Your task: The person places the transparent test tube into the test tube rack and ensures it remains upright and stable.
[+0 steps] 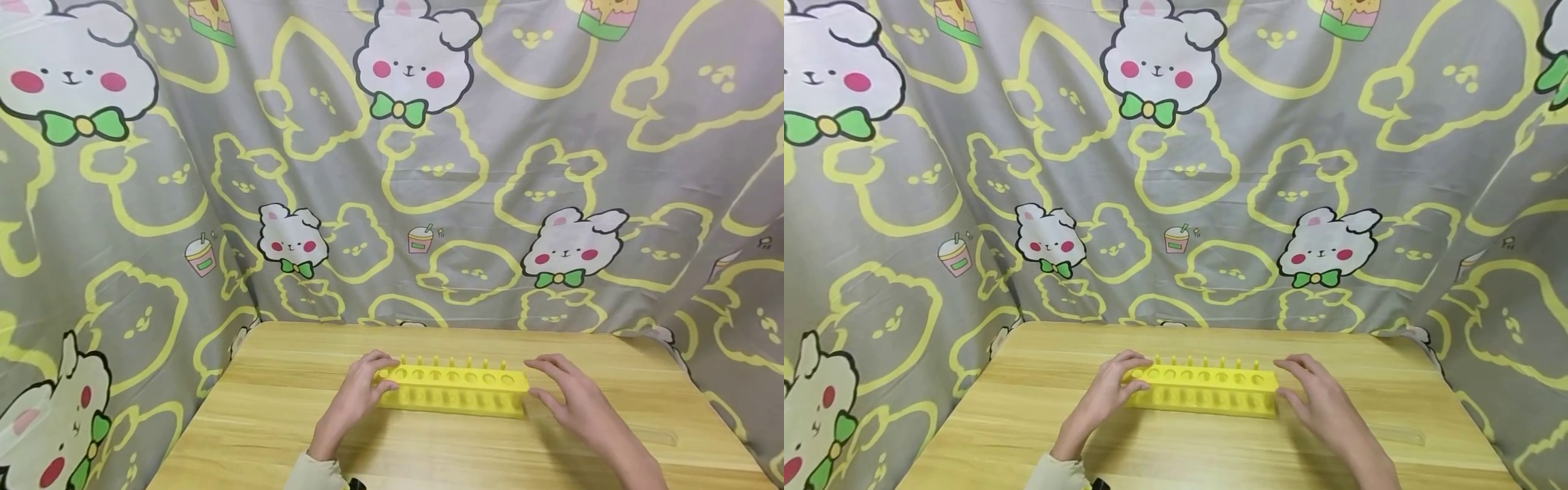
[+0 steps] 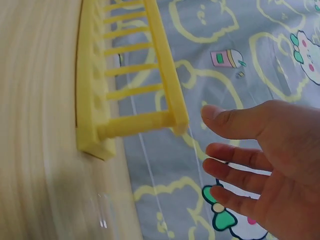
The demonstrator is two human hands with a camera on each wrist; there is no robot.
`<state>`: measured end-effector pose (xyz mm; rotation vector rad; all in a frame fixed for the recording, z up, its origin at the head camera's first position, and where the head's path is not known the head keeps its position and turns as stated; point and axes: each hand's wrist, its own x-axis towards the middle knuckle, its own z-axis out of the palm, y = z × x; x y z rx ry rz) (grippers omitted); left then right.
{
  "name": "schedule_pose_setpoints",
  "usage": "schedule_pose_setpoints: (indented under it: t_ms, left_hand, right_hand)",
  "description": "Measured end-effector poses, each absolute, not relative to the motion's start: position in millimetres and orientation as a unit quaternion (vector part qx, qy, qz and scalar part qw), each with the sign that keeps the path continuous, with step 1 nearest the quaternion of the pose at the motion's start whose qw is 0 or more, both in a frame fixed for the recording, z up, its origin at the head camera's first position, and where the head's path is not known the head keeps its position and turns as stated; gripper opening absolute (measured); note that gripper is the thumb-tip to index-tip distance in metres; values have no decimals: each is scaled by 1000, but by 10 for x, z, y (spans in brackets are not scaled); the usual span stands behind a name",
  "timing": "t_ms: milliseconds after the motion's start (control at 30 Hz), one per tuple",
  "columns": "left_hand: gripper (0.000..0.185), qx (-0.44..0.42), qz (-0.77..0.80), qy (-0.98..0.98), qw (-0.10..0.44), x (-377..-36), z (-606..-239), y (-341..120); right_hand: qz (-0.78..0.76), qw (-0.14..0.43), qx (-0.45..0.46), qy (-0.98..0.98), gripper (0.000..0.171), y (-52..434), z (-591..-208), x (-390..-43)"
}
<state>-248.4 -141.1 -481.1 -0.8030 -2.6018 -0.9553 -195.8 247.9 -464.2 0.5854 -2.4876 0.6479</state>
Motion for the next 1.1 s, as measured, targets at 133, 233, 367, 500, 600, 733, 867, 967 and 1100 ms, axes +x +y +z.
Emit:
schedule_pose_setpoints:
  t_ms: [133,233,367,500,600,733,867,967,1100]
  left_hand:
    - [38,-277,-328,-894,125,-2481,-4814,-1417]
    - [38,-276,-330,-895,122,-2475,-4818,-1419]
    - [38,-274,-328,-896,122,-2472,-4821,-1420]
    - [38,-276,-329,-895,123,-2478,-4819,-1420]
    - [38,-279,-331,-893,127,-2486,-4816,-1420]
    - [38,-278,-331,-892,129,-2486,-4810,-1421]
    - [38,-277,-331,-893,127,-2489,-4806,-1418]
    - [38,-275,-332,-893,127,-2489,-4804,-1416]
    - [38,-273,-333,-894,125,-2488,-4807,-1414]
  right_hand:
    - [240,249,206,-916,48,2576,-4623,-1954]
    - [239,248,198,-918,48,2655,-4606,-1945]
    - [235,247,190,-921,48,2767,-4592,-1937]
    - [235,240,181,-924,47,2874,-4594,-1928]
    - [237,231,174,-927,46,2941,-4600,-1928]
    - [239,217,170,-931,43,3019,-4623,-1929]
    - [236,193,168,-937,40,3101,-4661,-1921]
    - [231,172,163,-944,38,3153,-4690,-1914]
    - [233,145,155,-949,38,3196,-4711,-1905]
